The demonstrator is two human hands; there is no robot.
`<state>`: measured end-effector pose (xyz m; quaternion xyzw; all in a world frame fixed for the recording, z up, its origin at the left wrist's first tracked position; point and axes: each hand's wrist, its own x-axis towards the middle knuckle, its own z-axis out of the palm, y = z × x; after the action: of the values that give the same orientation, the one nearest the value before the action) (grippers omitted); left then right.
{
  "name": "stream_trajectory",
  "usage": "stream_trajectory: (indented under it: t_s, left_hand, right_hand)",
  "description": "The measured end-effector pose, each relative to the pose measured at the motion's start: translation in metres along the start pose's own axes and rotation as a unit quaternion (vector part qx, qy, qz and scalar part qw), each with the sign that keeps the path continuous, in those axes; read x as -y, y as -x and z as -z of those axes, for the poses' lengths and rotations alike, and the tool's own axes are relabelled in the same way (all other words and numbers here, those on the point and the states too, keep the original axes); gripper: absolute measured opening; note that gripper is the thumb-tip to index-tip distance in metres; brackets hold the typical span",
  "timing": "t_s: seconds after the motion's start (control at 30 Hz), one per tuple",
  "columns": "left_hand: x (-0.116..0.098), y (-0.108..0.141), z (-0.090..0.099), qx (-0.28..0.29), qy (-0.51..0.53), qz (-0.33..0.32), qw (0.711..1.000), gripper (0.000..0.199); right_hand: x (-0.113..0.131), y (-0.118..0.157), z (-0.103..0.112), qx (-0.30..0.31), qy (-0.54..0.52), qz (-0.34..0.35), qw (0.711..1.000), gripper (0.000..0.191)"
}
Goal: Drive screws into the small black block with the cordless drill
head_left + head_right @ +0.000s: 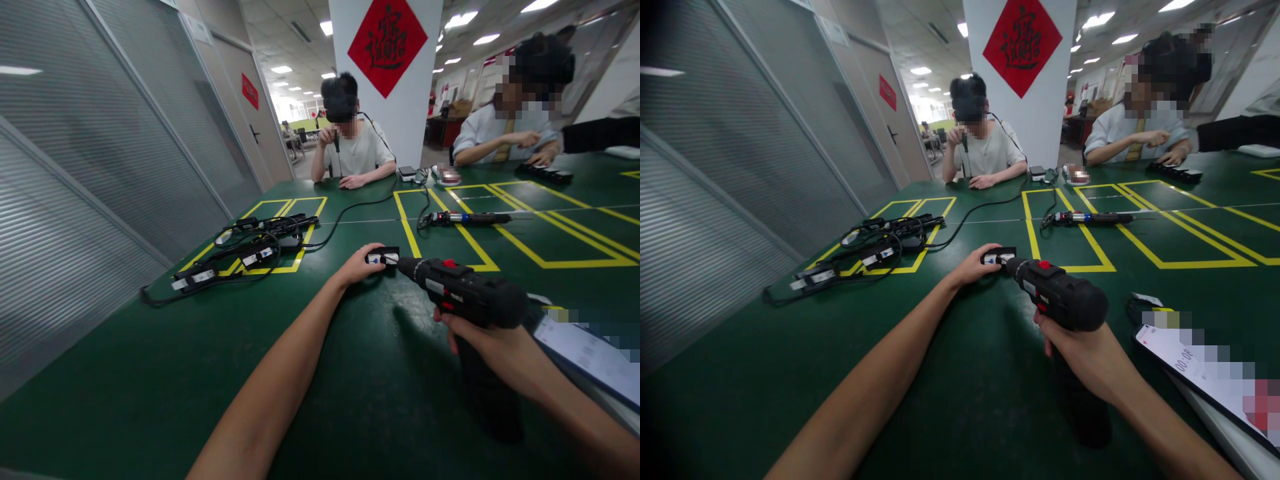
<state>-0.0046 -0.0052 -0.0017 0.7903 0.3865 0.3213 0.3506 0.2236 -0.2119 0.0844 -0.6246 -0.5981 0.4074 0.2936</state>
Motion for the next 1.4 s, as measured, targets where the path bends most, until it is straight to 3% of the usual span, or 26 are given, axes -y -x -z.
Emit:
stream_trajectory:
  t_s: [1.4]
  left_hand:
    - [-0.0009, -0.0011, 0.0008, 0.005, -0.003, 0.009, 1.0, 0.06]
  right_hand:
    - [0.0093, 0.005, 0.0046, -0.005, 0.01, -0.028, 1.0, 0.036]
